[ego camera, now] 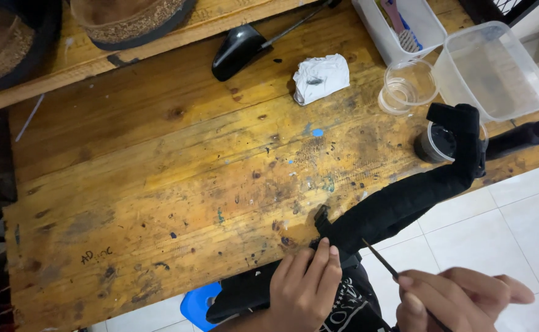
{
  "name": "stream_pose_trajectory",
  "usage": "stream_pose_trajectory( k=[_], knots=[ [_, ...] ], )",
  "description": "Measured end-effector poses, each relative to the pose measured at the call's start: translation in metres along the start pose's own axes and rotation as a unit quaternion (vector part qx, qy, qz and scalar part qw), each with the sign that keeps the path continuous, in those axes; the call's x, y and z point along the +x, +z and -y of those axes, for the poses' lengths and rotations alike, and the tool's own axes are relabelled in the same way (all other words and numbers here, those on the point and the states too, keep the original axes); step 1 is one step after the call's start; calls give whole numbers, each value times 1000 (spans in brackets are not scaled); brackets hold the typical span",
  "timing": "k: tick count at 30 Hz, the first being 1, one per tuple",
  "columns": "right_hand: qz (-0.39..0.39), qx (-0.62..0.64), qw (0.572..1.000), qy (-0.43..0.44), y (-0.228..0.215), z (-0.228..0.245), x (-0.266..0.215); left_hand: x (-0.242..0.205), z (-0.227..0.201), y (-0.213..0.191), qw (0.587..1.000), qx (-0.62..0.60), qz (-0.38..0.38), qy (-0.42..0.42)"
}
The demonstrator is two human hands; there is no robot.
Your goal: The person paints a black bag with black paint using a brush. They repeatedly dip the brush into a container of paint and apply it to the bag's surface, focusing on the straps and seams.
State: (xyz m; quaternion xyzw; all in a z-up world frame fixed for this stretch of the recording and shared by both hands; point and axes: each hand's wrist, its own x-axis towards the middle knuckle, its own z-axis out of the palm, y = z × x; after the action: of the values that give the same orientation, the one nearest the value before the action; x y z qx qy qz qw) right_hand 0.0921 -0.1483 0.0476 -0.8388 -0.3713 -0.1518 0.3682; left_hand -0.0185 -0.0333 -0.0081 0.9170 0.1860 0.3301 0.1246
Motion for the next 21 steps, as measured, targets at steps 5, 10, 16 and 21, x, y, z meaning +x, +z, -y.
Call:
stream_pose_trajectory(
  k=[5, 10, 16, 21],
  knots=[
    [27, 24, 998, -45, -5, 8, 3, 4, -1, -2, 999, 12, -34, 2],
    [12, 8, 999, -44, -6, 7, 2, -4, -2, 1, 1000, 7, -22, -2],
    [1, 29, 998, -55, -6, 16, 2, -2, -4, -5, 999, 13, -43, 6],
    [46, -4, 999, -7, -17, 26, -4, -18, -5, 1, 1000, -3, -20, -2]
  ],
)
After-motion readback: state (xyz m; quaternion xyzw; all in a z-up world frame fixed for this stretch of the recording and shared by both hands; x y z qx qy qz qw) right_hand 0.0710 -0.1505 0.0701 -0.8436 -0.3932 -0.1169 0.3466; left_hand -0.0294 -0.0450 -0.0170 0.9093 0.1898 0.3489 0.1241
